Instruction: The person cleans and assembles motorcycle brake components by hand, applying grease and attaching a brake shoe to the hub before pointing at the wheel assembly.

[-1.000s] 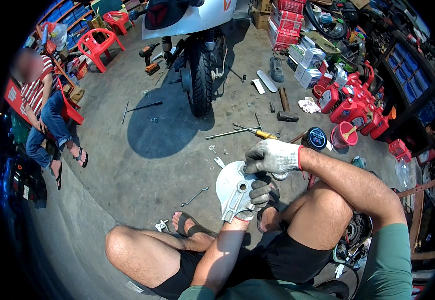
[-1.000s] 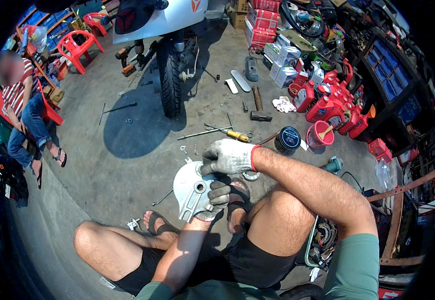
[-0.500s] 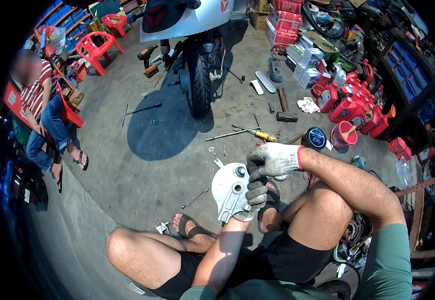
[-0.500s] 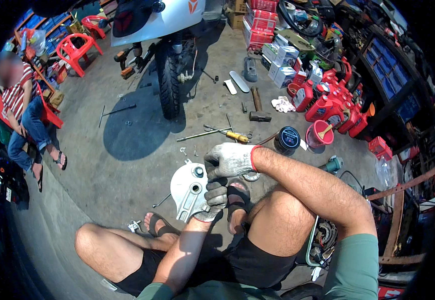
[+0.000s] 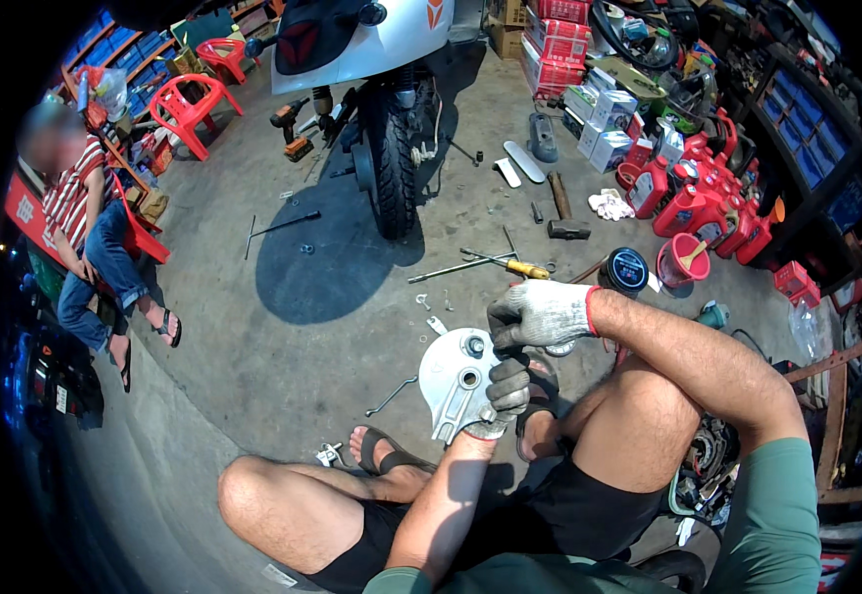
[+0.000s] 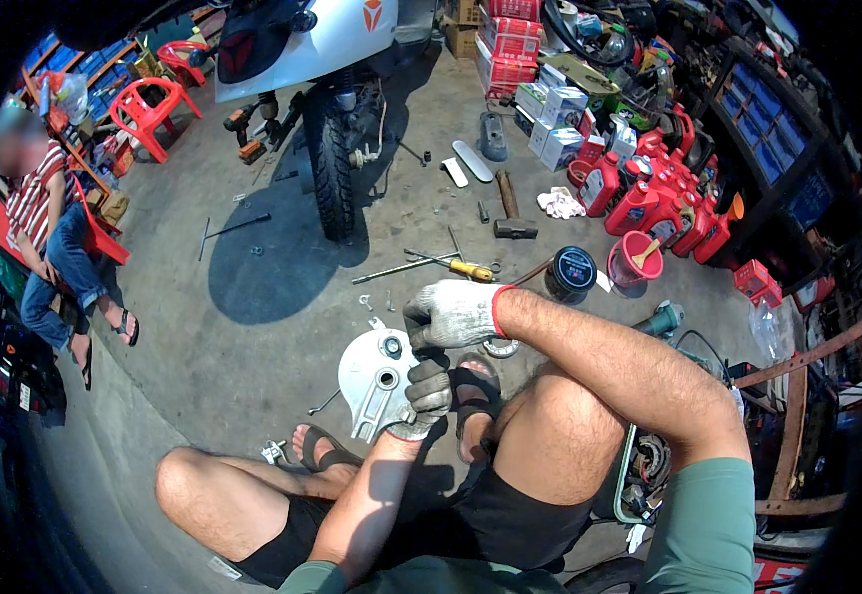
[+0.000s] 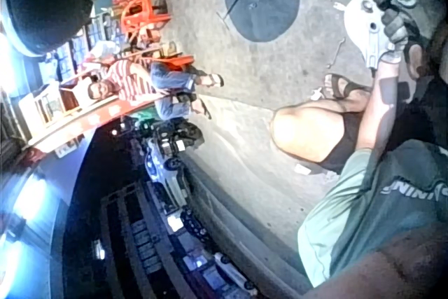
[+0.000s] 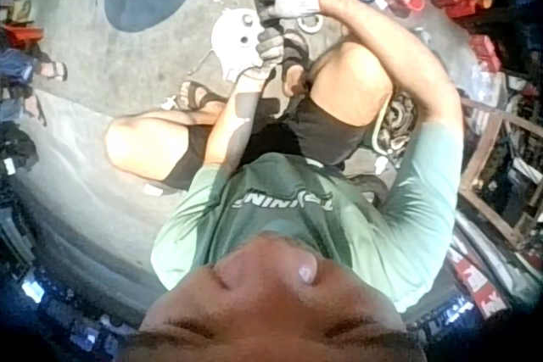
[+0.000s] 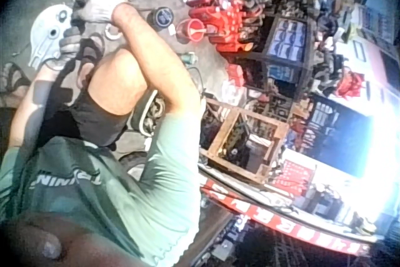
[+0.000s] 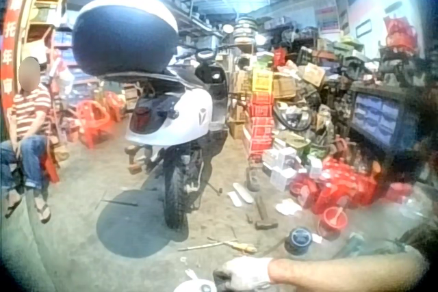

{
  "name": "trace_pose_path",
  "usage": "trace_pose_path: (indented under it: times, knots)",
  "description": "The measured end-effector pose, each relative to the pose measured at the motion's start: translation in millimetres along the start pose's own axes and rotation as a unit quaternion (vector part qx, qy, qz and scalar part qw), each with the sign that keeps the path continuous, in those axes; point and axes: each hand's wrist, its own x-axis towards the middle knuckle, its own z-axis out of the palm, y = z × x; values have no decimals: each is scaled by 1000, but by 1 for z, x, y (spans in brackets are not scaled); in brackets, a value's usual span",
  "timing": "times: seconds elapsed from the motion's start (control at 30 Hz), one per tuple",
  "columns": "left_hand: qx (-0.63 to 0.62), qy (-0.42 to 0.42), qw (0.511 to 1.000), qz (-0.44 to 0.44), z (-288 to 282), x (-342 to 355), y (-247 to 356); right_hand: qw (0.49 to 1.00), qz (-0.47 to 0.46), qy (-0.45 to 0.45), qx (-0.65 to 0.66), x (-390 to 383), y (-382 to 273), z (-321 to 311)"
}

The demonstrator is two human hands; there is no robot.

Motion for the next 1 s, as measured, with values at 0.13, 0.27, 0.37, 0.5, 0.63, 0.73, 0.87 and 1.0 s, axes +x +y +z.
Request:
trace_pose_path:
  times: [0.13, 0.27, 0.37, 0.5, 0.63, 0.73, 0.87, 1.0]
  knots:
    - [28, -5, 1000, -6, 7, 1, 1, 999, -21, 18, -20, 4, 6, 4]
    - [19, -38, 999, 0, -1, -3, 9, 998, -41, 45, -14, 4, 8, 7]
    - [31, -5, 999, 13, 3, 4, 6, 997, -51, 60, -5, 2, 18, 9]
    - [26, -6, 1000, 8, 1, -3, 13, 995, -61, 83, -6, 4, 17, 10]
    - [25, -8, 1000, 8, -2, -3, 19, 996, -52, 75, -9, 5, 15, 8]
    - [26, -8, 999, 17, -7, -4, 21, 996, -61, 70, -9, 7, 21, 9]
    - [30, 4, 999, 24, -6, -6, 21, 996, -56, 62, -15, 8, 23, 10]
    - [26, -3, 1000, 5, -7, -5, 21, 996, -52, 73, -18, 7, 15, 9]
